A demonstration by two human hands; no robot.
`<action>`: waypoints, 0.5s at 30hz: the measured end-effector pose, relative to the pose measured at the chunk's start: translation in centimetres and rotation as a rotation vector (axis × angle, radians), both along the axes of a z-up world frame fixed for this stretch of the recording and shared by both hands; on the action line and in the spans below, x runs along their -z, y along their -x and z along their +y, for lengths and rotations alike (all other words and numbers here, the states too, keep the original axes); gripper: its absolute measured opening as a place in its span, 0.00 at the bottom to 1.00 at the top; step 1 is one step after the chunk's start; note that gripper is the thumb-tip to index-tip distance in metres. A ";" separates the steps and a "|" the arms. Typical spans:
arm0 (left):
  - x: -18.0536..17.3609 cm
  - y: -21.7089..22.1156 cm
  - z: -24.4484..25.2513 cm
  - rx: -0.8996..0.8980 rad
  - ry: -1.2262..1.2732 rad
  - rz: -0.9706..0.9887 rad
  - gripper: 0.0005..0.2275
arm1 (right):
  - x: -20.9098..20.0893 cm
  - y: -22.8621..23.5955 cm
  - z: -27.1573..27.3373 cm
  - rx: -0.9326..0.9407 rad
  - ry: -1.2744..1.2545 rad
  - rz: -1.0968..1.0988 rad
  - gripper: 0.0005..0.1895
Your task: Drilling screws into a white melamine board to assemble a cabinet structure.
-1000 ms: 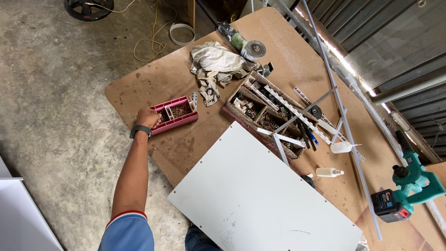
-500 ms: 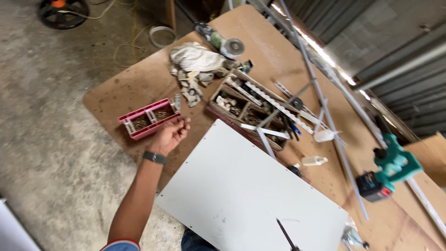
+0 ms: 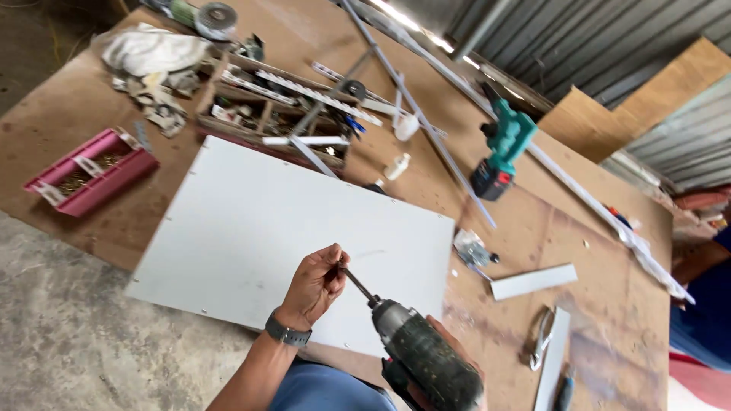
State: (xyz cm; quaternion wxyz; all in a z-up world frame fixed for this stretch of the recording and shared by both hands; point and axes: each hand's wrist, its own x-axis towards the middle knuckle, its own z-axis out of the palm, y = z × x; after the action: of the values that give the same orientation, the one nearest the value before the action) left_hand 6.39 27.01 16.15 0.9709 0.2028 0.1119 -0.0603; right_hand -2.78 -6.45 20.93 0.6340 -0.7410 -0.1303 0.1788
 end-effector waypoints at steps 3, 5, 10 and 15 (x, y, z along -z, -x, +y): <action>-0.7 1.6 -6.7 -0.084 -0.022 0.050 0.14 | -3.4 -3.8 -0.9 0.011 -0.013 -0.007 0.48; -0.5 2.4 -11.1 -0.180 0.019 0.117 0.14 | -4.4 -3.5 -4.1 0.071 -0.082 0.228 0.48; 2.4 4.2 -19.6 -0.238 -0.012 0.190 0.13 | -2.8 -2.0 -12.3 0.091 0.005 0.247 0.48; 2.4 5.1 -24.2 -0.279 -0.213 0.179 0.13 | 0.7 -2.6 -17.8 0.173 -0.108 0.469 0.50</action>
State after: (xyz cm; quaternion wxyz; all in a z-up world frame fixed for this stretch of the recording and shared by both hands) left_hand 1.33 2.82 13.78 0.9290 0.2807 0.2308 0.0694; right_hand -0.19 -24.22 20.19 0.6985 -0.6528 0.0748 0.2835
